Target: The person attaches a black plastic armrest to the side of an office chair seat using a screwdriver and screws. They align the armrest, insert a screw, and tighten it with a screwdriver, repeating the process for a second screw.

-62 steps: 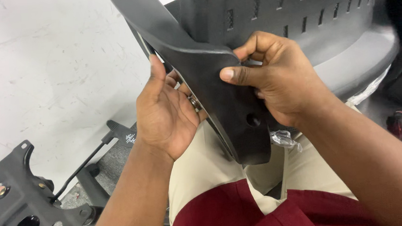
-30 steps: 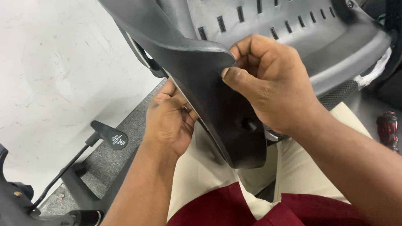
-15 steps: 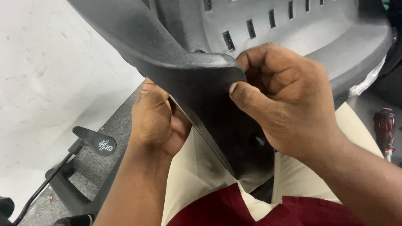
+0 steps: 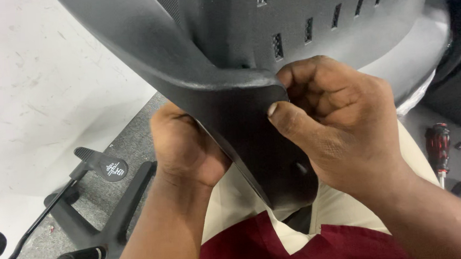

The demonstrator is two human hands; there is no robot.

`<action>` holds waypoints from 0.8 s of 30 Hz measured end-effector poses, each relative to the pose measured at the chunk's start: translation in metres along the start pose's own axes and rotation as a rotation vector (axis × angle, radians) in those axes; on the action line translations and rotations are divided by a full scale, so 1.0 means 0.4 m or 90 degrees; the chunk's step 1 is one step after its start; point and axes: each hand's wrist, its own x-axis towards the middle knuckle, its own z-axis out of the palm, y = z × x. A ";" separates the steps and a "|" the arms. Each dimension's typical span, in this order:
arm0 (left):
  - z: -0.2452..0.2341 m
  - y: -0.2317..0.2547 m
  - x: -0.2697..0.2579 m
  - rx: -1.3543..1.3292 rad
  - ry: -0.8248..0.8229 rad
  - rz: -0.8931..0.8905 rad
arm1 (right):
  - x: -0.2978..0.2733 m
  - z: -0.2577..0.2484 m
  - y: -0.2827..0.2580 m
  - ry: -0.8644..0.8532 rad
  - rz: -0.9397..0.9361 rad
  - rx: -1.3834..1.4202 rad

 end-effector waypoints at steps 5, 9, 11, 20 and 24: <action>0.025 0.035 -0.027 0.087 -0.008 -0.019 | -0.004 0.000 0.002 0.003 0.018 0.010; 0.046 0.047 -0.036 0.031 -0.076 0.018 | -0.006 0.004 0.004 -0.002 0.009 0.031; 0.052 0.044 -0.035 0.022 -0.022 0.058 | -0.008 0.004 0.009 -0.001 -0.002 0.035; 0.028 0.050 -0.070 0.190 -0.223 0.057 | -0.013 0.011 0.031 0.016 0.002 0.079; 0.027 0.043 -0.072 0.227 -0.180 0.067 | -0.017 0.006 0.039 0.001 -0.001 0.135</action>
